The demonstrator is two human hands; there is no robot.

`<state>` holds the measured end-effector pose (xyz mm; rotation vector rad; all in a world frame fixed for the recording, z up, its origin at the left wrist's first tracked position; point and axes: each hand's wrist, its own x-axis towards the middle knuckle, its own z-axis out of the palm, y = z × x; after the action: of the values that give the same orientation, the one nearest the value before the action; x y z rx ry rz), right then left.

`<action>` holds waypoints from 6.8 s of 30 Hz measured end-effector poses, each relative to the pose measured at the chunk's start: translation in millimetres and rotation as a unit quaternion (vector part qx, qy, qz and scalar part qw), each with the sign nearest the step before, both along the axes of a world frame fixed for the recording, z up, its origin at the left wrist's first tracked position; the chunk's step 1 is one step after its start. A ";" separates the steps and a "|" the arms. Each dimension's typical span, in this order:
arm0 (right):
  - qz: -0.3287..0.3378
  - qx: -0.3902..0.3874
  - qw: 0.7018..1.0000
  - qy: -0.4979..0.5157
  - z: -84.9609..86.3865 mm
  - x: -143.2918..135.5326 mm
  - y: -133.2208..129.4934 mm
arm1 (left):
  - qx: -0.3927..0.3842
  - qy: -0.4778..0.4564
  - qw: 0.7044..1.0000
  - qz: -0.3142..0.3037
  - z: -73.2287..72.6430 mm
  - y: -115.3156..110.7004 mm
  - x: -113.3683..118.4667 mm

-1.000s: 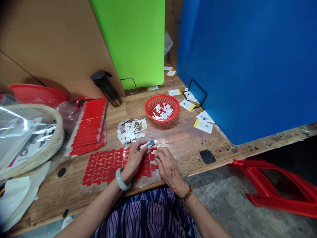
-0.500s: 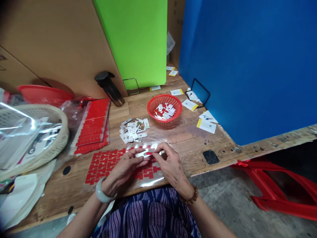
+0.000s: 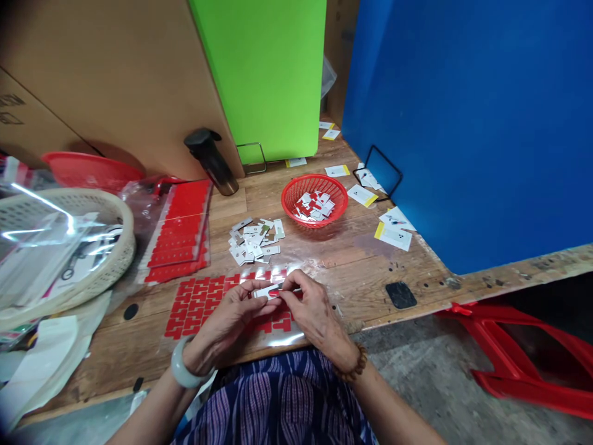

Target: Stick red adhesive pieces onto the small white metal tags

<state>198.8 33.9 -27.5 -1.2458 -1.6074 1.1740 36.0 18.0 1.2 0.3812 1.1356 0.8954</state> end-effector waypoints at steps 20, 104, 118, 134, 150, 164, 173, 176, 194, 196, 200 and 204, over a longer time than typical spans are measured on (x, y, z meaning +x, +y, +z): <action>-0.009 0.016 1.000 -0.025 1.4 -0.4 -2.2 | 0.003 -0.007 1.000 -0.008 -1.1 -1.8 2.3; 0.130 -0.205 0.960 0.143 0.2 -12.9 -24.8 | 0.080 0.108 0.991 0.015 0.6 -44.6 -1.6; -0.002 -0.141 0.969 0.204 28.2 19.0 42.0 | 0.294 0.512 0.807 -0.023 -32.5 -70.5 -39.0; -0.077 0.044 0.955 -0.284 -1.6 -59.6 107.2 | 0.277 0.722 0.619 -0.139 -71.1 -72.6 -5.2; -0.042 -0.022 0.937 -0.346 -1.9 -53.1 128.9 | 0.283 0.673 0.662 -0.170 -65.1 -71.4 9.0; 0.216 -0.036 0.974 -0.048 29.0 -10.8 6.2 | 0.219 0.249 0.942 0.043 -5.8 -46.8 -19.0; 0.152 -0.211 0.954 0.146 9.6 -1.2 -35.2 | 0.095 0.083 0.992 -0.021 -11.3 -54.9 -5.9; 0.130 -0.232 0.943 0.199 4.2 -1.4 -45.4 | 0.066 0.029 0.997 -0.004 -14.2 -55.1 -7.5; 0.111 -0.214 0.953 0.182 -17.0 3.2 -49.1 | 0.000 0.017 0.999 -0.050 -11.9 -52.5 -10.2; 0.131 -0.215 0.953 0.170 -17.5 3.3 -45.2 | -0.005 0.023 0.998 -0.055 -12.8 -50.9 -10.4; 0.141 -0.143 0.976 0.085 -15.6 10.0 -20.8 | 0.009 0.041 0.999 -0.029 -15.3 -42.4 -12.7; 0.029 0.028 0.996 -0.082 -16.3 16.2 17.5 | 0.047 0.070 0.996 0.004 -20.9 -26.8 -15.1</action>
<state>215.0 51.3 -43.8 -1.2965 -1.7946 1.0773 20.9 -8.8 -19.6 0.5231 1.2278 0.9433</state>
